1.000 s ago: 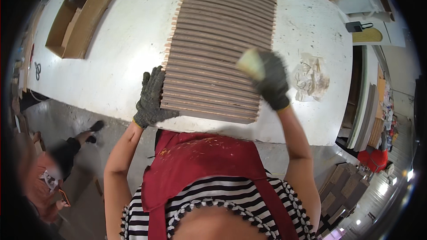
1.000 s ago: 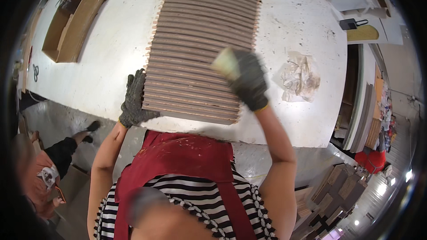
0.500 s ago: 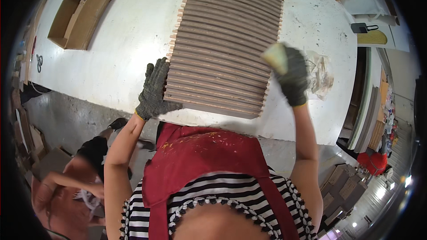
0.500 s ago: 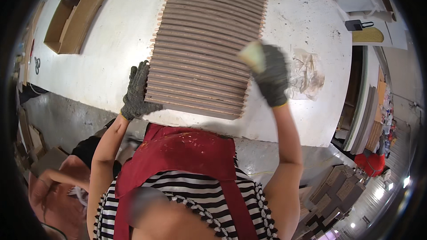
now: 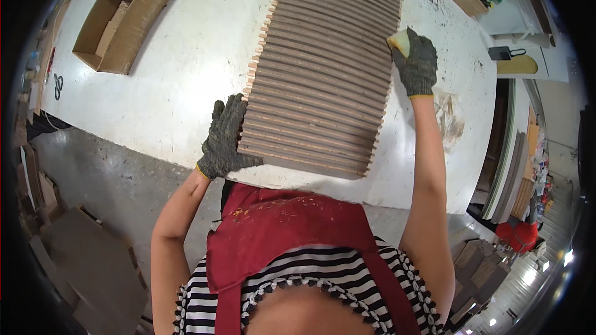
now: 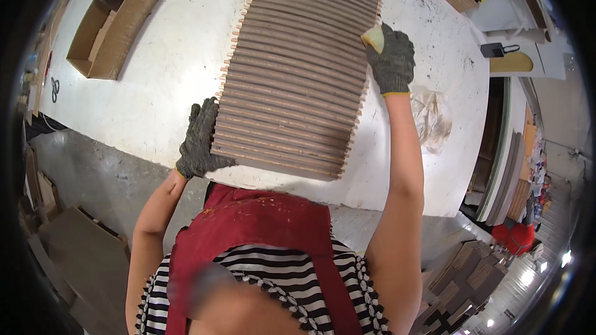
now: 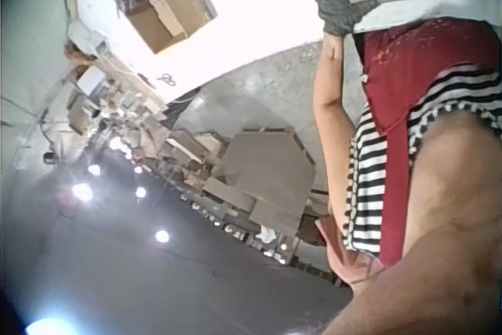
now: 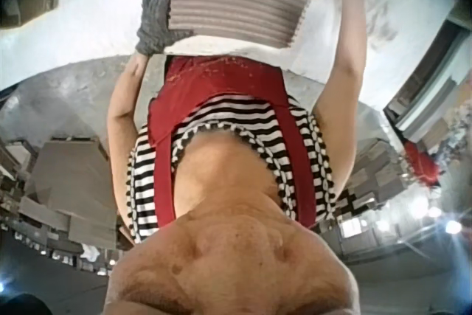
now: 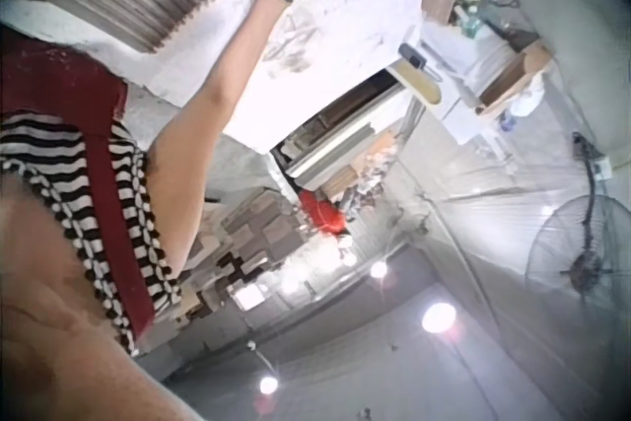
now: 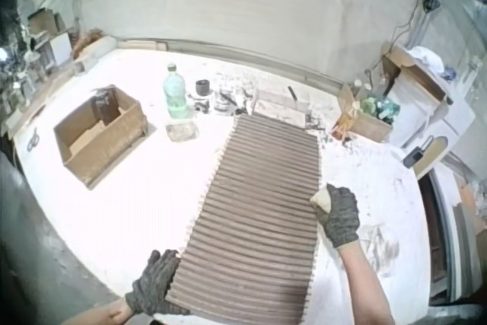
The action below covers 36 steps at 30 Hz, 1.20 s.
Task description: Cleaning and organizing thin wooden furniture slats on a workshop table using a scraper and sponge.
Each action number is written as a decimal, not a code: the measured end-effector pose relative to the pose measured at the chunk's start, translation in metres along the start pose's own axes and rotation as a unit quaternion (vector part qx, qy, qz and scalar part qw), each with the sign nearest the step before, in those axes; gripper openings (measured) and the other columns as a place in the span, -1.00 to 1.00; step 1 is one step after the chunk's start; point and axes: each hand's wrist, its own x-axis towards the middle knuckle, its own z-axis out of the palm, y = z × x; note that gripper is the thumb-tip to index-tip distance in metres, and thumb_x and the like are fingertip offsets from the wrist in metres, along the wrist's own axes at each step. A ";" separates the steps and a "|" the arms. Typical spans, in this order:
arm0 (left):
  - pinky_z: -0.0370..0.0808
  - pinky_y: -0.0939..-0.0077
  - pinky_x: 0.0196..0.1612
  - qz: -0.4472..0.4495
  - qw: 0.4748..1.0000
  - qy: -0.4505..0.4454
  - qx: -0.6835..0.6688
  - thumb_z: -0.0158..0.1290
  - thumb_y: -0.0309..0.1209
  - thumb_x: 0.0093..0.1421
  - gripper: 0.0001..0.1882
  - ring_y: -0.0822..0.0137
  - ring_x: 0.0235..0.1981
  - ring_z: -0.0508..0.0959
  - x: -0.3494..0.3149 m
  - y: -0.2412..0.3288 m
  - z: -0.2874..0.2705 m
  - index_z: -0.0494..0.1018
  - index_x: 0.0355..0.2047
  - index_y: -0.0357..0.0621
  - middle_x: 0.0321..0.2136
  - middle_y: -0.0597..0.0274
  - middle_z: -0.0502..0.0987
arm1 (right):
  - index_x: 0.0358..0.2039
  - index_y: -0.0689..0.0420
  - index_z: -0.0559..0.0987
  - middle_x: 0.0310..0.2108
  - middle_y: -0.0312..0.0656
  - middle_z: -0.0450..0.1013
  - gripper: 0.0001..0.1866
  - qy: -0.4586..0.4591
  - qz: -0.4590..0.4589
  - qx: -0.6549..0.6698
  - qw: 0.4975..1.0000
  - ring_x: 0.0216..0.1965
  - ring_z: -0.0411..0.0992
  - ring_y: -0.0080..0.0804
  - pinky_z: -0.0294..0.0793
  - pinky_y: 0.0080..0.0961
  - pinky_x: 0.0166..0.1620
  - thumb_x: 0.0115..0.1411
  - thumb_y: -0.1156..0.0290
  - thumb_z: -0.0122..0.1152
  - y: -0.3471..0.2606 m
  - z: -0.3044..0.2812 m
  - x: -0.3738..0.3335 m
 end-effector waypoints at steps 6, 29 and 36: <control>-0.13 -0.19 0.32 -0.001 1.000 -0.010 -0.022 0.30 0.24 -0.21 0.26 -0.17 0.32 0.11 0.002 0.004 -0.003 0.01 0.32 -0.31 0.27 -0.25 0.12 | 0.05 0.20 0.44 -0.05 0.05 0.42 -0.44 -0.104 -0.248 0.311 0.911 -0.05 0.43 -0.11 0.46 -0.23 -0.04 0.08 0.19 0.30 -0.170 -0.020 -0.066; -0.19 -0.14 0.36 -0.002 0.997 -0.015 -0.072 0.31 0.23 -0.22 0.25 -0.18 0.34 0.05 0.001 -0.003 -0.005 0.01 0.31 -0.28 0.28 -0.25 0.10 | -0.08 0.17 0.50 -0.20 -0.03 0.45 -0.57 -0.045 -0.164 0.126 0.977 -0.24 0.44 -0.13 0.46 -0.21 -0.10 0.07 0.23 0.28 -0.151 0.030 0.109; -0.18 -0.16 0.34 -0.017 0.997 -0.025 -0.064 0.30 0.24 -0.23 0.26 -0.22 0.31 0.11 -0.001 -0.001 -0.010 0.03 0.30 -0.30 0.27 -0.27 0.12 | 0.07 0.17 0.44 -0.06 0.04 0.40 -0.43 -0.108 -0.288 0.334 0.891 -0.04 0.37 -0.05 0.34 -0.16 0.10 0.07 0.18 0.29 -0.184 0.019 0.042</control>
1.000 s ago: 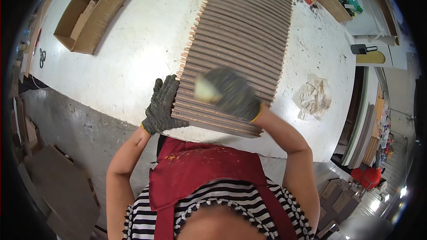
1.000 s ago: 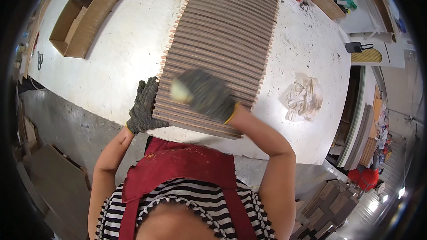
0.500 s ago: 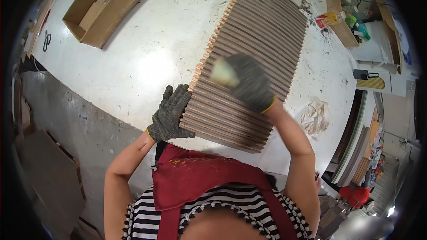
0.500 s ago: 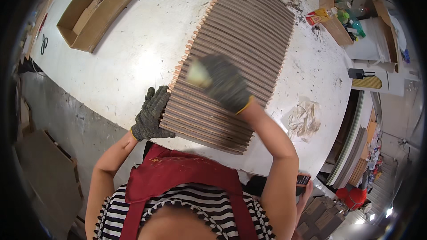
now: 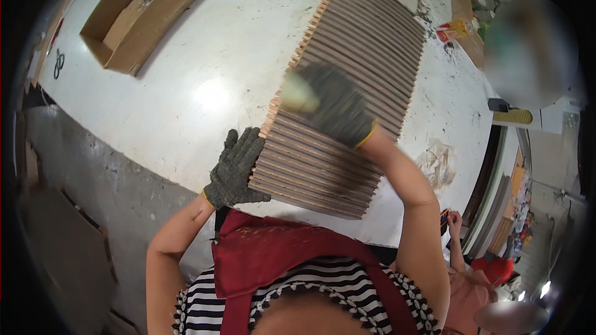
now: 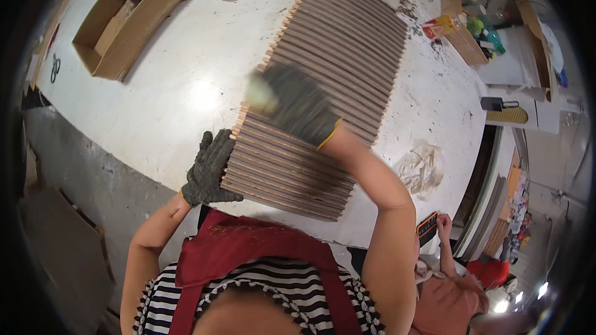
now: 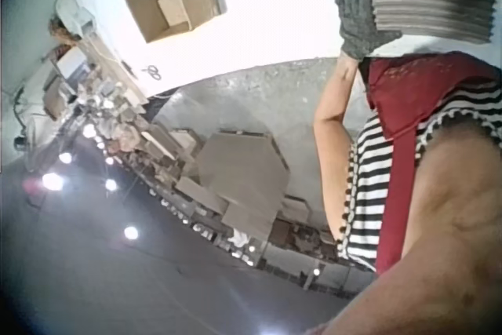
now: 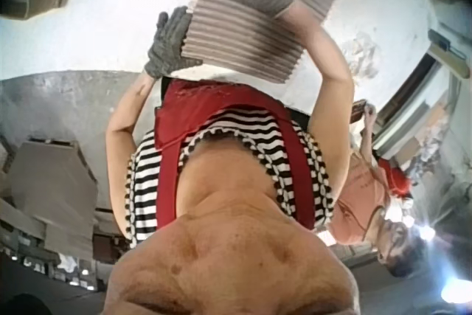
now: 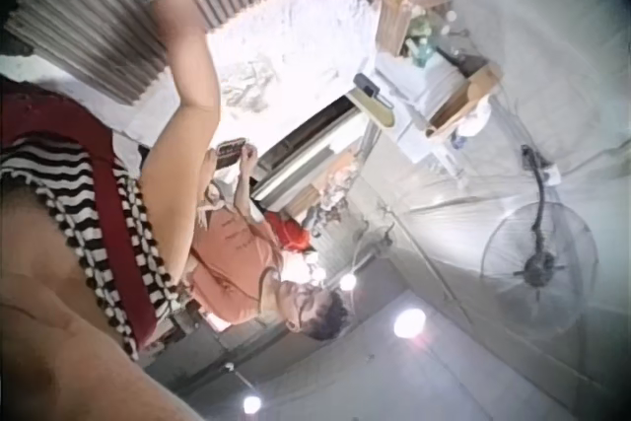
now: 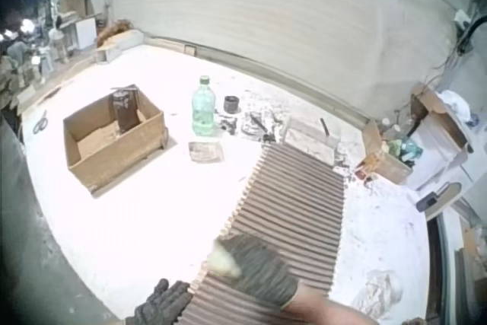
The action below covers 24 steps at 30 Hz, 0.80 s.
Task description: Cleaning and organizing thin wooden furniture slats on a workshop table using a scraper and sponge.
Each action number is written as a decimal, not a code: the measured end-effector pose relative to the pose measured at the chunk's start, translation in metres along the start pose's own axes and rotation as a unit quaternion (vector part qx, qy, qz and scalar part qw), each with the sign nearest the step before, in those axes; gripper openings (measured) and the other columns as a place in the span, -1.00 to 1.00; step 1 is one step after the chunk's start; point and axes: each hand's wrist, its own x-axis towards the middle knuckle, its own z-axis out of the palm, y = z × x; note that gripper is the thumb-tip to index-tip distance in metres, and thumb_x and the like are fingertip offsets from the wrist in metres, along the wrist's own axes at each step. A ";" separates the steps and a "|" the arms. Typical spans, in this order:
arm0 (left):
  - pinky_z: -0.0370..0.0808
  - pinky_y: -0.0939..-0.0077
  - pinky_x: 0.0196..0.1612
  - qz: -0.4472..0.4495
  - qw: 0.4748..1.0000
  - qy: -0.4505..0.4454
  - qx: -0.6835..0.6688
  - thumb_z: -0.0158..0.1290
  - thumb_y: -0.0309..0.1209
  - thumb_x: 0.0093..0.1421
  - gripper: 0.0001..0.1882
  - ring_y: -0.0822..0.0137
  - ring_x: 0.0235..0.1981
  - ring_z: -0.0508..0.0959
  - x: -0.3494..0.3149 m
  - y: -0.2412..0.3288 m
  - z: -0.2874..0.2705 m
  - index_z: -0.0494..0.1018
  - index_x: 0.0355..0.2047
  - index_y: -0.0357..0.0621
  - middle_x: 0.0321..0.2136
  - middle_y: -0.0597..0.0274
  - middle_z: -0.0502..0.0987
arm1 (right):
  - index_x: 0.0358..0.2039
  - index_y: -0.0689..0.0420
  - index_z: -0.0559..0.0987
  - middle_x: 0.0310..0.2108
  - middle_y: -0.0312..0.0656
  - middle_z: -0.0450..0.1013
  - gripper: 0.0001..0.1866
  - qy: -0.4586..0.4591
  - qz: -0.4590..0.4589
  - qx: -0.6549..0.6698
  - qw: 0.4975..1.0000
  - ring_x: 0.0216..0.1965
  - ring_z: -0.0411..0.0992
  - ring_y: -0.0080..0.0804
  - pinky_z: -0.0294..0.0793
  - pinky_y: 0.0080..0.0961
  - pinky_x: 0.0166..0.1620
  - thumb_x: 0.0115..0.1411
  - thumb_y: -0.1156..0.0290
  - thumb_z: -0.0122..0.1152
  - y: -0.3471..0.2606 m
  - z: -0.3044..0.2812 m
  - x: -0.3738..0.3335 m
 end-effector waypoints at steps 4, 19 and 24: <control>-0.16 -0.21 0.32 -0.001 1.000 0.007 0.004 0.31 0.21 -0.24 0.23 -0.25 0.30 0.12 -0.003 0.000 -0.001 0.07 0.28 -0.34 0.23 -0.33 0.16 | 0.05 0.17 0.44 -0.04 0.03 0.40 -0.45 -0.020 0.012 -0.043 0.999 -0.06 0.38 0.00 0.36 -0.16 0.06 0.06 0.21 0.28 -0.006 0.011 -0.017; -0.14 -0.13 0.35 0.016 0.997 0.029 0.066 0.31 0.18 -0.19 0.22 -0.09 0.32 0.13 0.017 0.024 0.021 0.01 0.30 -0.30 0.25 -0.19 0.17 | -0.34 0.13 0.55 -0.35 -0.03 0.49 -0.71 0.079 0.099 -0.021 0.992 -0.29 0.50 -0.13 0.50 -0.24 -0.20 -0.03 0.23 0.28 -0.003 -0.009 -0.060; -0.09 0.05 0.38 -0.117 0.991 0.064 0.029 0.00 0.03 0.16 -0.19 0.04 0.31 0.20 0.007 0.016 0.035 0.14 0.28 -0.26 0.27 -0.02 0.21 | -0.34 0.00 0.58 -0.29 -0.11 0.50 -0.71 0.174 0.326 -0.281 0.886 -0.28 0.50 -0.14 0.50 -0.14 -0.22 -0.09 0.19 0.33 0.079 -0.067 -0.108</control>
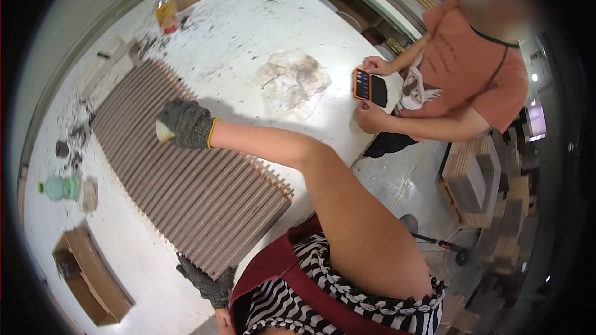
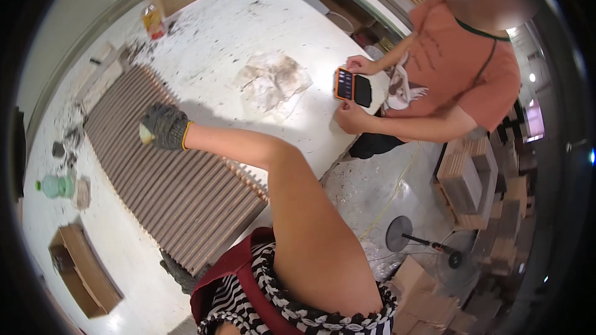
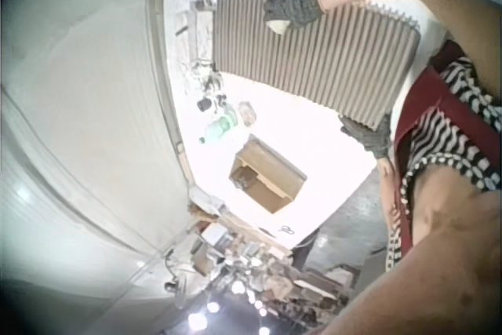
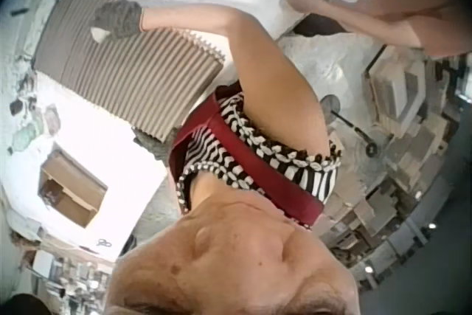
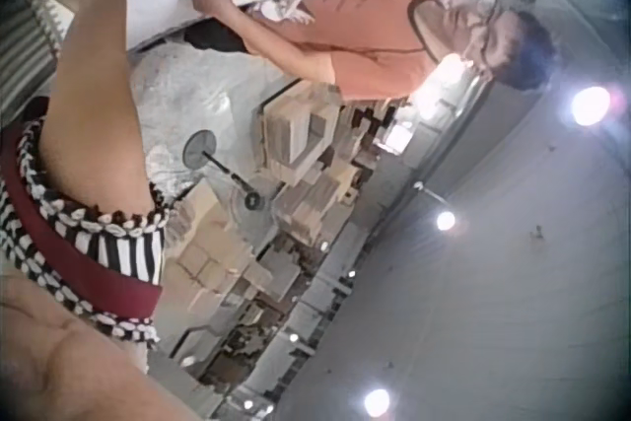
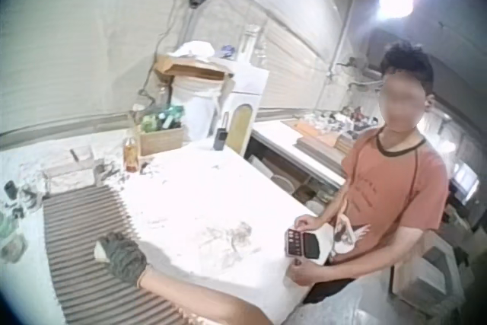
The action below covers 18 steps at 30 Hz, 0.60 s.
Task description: Cleaning and organizing thin wooden furniture slats on a workshop table using a scraper and sponge.
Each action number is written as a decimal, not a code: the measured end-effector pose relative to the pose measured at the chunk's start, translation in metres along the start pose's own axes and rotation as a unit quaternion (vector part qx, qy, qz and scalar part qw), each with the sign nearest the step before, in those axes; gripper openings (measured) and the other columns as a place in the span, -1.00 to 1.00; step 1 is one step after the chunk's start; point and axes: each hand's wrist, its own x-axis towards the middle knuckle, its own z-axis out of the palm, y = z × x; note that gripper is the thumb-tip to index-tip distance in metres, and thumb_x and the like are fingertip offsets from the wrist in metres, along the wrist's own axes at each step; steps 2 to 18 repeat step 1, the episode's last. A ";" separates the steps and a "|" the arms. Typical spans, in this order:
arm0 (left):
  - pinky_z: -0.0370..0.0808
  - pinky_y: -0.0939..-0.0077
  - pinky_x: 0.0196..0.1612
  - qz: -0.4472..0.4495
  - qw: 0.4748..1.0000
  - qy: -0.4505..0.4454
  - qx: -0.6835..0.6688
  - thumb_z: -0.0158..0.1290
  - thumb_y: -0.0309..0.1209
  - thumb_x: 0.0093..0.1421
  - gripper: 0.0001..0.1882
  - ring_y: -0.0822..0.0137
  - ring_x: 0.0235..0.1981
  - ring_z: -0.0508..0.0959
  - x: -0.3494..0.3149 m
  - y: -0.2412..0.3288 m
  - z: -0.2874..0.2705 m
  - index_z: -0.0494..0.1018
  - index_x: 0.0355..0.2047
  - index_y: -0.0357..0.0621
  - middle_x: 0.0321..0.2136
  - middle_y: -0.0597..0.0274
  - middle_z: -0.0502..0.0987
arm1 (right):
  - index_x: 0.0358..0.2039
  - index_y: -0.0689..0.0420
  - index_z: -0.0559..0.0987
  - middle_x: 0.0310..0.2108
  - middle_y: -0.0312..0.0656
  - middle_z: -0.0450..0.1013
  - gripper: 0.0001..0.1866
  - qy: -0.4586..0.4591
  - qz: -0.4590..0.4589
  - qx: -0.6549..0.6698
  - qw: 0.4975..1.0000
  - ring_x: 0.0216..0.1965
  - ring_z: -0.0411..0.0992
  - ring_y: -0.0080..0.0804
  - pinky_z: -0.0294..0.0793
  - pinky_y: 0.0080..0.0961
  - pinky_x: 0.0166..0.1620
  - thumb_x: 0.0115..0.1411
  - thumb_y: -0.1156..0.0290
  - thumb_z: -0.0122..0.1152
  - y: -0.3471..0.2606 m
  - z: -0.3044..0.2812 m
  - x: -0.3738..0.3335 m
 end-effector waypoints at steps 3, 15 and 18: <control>-0.09 -0.04 0.37 0.059 0.996 -0.061 -0.009 -0.05 0.09 0.20 -0.26 0.16 0.38 0.04 0.010 -0.006 -0.007 0.12 0.33 0.15 0.29 0.01 0.19 | -0.32 0.01 0.59 -0.14 -0.07 0.48 -0.70 -0.084 0.053 0.074 0.992 -0.06 0.41 -0.05 0.45 -0.10 -0.09 -0.12 0.23 0.35 0.009 -0.010 0.006; -0.09 -0.04 0.37 0.059 0.996 -0.061 -0.009 -0.05 0.09 0.20 -0.26 0.16 0.38 0.04 0.010 -0.006 -0.007 0.12 0.33 0.15 0.29 0.01 0.19 | -0.32 0.01 0.59 -0.14 -0.07 0.48 -0.70 -0.084 0.053 0.074 0.992 -0.06 0.41 -0.05 0.45 -0.10 -0.09 -0.12 0.23 0.35 0.009 -0.010 0.006; -0.09 -0.04 0.37 0.059 0.996 -0.061 -0.009 -0.05 0.09 0.20 -0.26 0.16 0.38 0.04 0.010 -0.006 -0.007 0.12 0.33 0.15 0.29 0.01 0.19 | -0.32 0.01 0.59 -0.14 -0.07 0.48 -0.70 -0.084 0.053 0.074 0.992 -0.06 0.41 -0.05 0.45 -0.10 -0.09 -0.12 0.23 0.35 0.009 -0.010 0.006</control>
